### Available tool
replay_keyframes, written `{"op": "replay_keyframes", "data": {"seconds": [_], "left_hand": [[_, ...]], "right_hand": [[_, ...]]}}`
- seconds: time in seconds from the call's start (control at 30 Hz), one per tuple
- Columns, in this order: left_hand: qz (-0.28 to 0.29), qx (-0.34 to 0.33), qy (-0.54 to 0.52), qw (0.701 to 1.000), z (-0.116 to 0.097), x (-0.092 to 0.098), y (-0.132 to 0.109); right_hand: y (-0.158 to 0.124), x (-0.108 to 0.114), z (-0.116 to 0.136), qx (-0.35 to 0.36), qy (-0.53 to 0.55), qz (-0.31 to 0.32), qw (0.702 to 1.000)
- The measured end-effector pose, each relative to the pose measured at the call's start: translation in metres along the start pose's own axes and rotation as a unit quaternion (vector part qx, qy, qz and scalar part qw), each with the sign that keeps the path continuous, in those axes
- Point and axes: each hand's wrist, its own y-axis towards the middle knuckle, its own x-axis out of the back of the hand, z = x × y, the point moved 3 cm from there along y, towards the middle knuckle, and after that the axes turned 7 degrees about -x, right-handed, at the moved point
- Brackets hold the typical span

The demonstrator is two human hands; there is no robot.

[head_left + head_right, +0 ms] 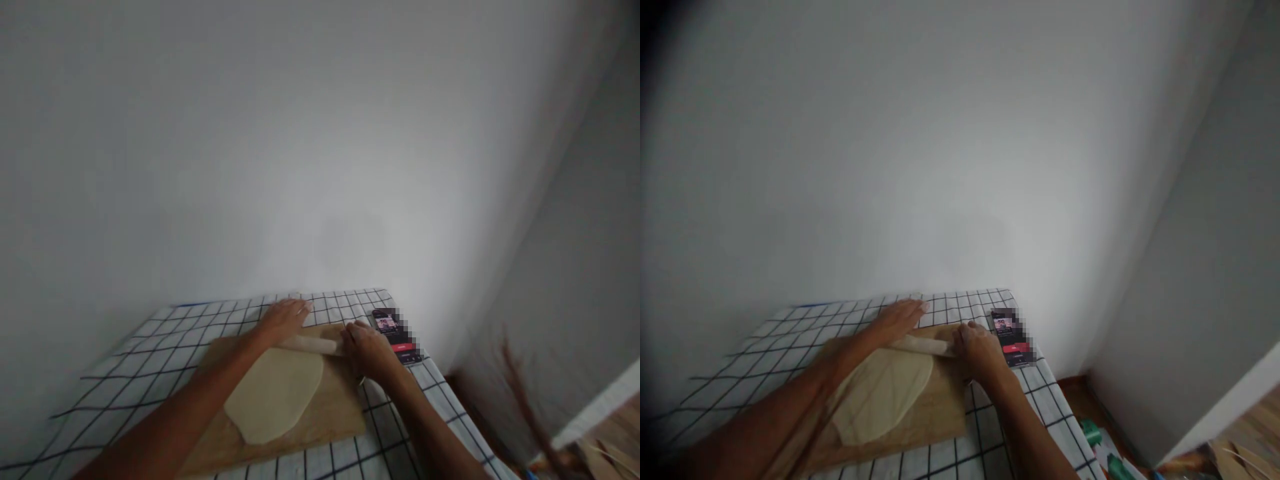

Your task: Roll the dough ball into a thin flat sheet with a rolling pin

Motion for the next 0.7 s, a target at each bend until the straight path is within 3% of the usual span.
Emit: {"op": "replay_keyframes", "data": {"seconds": [0.13, 0.23, 0.43, 0.57, 0.7], "left_hand": [[-0.005, -0.01, 0.018, 1.0, 0.006, -0.007, 0.009], [-0.011, -0.035, 0.034, 0.999, 0.0, -0.007, -0.004], [-0.022, -0.038, 0.078, 0.996, -0.027, -0.004, -0.066], [-0.109, -0.018, 0.149, 0.983, -0.049, -0.01, -0.114], [-0.174, -0.039, 0.186, 0.966, -0.074, -0.017, -0.154]], "right_hand": [[0.003, -0.002, -0.005, 0.002, -0.003, -0.004, 1.0], [0.002, -0.004, -0.003, 0.017, -0.006, 0.005, 1.0], [-0.004, -0.003, 0.008, 0.033, 0.034, 0.009, 0.999], [-0.007, 0.006, 0.016, 0.075, 0.087, 0.036, 0.993], [-0.01, 0.012, 0.018, 0.087, 0.139, 0.117, 0.98]]}}
